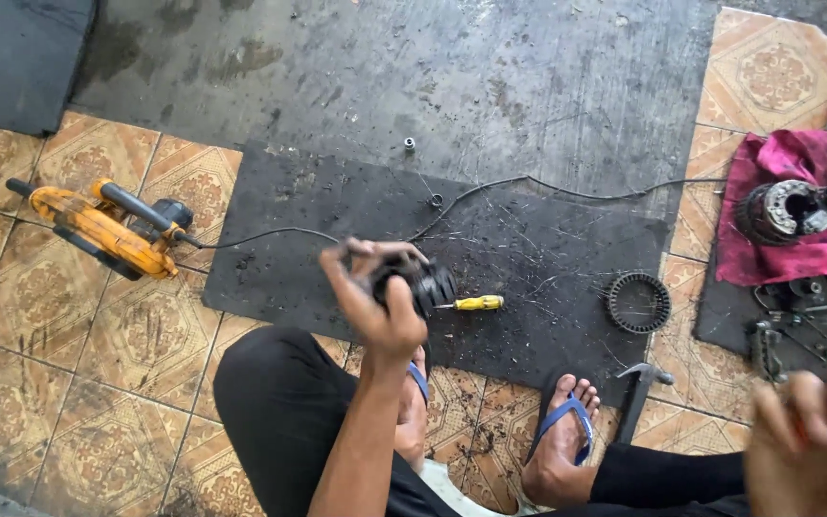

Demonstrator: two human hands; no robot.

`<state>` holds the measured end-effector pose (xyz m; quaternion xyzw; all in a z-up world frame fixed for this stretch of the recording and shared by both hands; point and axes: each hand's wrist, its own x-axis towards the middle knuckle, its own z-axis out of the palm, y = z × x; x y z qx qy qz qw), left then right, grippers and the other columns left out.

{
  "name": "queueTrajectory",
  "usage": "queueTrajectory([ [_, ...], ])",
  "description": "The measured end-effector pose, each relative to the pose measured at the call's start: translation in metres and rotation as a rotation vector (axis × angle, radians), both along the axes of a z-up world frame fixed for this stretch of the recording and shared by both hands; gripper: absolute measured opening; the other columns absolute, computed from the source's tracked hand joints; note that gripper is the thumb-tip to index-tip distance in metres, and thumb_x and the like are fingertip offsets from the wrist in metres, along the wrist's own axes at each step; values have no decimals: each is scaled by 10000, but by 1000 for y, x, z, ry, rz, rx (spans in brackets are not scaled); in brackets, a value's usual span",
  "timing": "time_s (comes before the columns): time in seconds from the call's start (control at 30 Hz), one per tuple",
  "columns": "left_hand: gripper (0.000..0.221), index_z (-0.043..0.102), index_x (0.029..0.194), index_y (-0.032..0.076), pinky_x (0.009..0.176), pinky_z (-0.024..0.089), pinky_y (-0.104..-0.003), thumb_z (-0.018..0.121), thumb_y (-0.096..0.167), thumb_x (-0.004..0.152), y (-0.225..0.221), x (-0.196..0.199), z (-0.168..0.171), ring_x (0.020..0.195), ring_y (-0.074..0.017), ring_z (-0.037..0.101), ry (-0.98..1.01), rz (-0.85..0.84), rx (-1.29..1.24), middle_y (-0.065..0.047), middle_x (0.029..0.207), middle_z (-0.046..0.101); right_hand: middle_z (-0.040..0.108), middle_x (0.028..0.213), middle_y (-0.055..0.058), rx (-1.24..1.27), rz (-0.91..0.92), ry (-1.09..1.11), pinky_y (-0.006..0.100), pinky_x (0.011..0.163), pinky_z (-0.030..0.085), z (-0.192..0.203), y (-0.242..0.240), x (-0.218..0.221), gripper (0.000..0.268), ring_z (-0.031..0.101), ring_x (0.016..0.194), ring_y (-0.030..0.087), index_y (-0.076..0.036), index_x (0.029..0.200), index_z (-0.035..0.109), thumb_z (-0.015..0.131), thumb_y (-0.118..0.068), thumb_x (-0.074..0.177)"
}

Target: Disassembling a stator by removing wires and internal components using pliers and a screwdriver.

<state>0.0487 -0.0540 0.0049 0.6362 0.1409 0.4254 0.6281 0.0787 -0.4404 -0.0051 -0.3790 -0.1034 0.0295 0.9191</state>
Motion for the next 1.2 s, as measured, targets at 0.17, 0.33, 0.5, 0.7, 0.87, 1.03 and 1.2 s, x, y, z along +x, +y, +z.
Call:
queueTrajectory([
  [0.17, 236, 240, 1074, 119, 735, 487, -397, 420, 130, 922, -19, -18, 0, 814, -279, 563, -127, -79, 305, -208, 878, 634, 666, 1056, 117, -254, 30, 415, 483, 1086, 476, 46, 55, 4, 237, 660, 1061, 318, -52, 1142, 604, 550, -274, 1075],
  [0.33, 228, 237, 1082, 132, 747, 457, -411, 415, 164, 943, -27, -11, 16, 781, -250, 548, -103, 55, 282, -173, 830, 609, 685, 1108, 308, -459, 143, 544, 408, 974, 435, 12, 92, -27, 413, 652, 1050, 375, 107, 1166, 626, 436, -239, 1045],
  [0.5, 281, 247, 1086, 126, 781, 449, -411, 382, 63, 848, -23, -11, 15, 811, -252, 545, -72, 162, 224, -182, 832, 614, 679, 1372, 300, -579, 389, 387, 485, 1060, 497, 10, 118, -43, 348, 683, 1200, 361, 88, 1114, 697, 556, -183, 948],
  [0.7, 285, 237, 1098, 133, 725, 480, -396, 390, 59, 869, -23, -16, 14, 785, -256, 570, -104, 134, 359, -185, 843, 618, 699, 1338, 188, -978, 458, 29, 416, 1032, 548, 27, 149, -51, 405, 663, 1257, 249, 49, 921, 780, 496, -230, 998],
  [0.87, 236, 230, 1091, 144, 728, 449, -392, 398, 114, 928, -26, -16, 19, 806, -249, 506, -126, 107, 404, -187, 819, 641, 687, 1071, 105, -1021, 438, -108, 383, 882, 500, 43, 160, -48, 531, 687, 966, 221, -28, 852, 798, 398, -317, 1050],
  [1.03, 287, 233, 1100, 129, 730, 480, -392, 412, 99, 878, -28, -15, 13, 813, -250, 556, -132, 51, 329, -173, 849, 623, 625, 1016, 179, -846, 373, -250, 405, 808, 492, 30, 148, -55, 458, 598, 923, 262, 8, 812, 614, 416, -324, 1057],
  [1.2, 275, 227, 1124, 148, 753, 477, -388, 407, 133, 916, -35, -17, 22, 871, -243, 540, -154, -119, 479, -139, 863, 673, 643, 926, 61, -732, 253, -24, 208, 610, 561, -68, 77, -52, 188, 649, 705, 122, -32, 1148, 564, 463, -94, 1002],
])
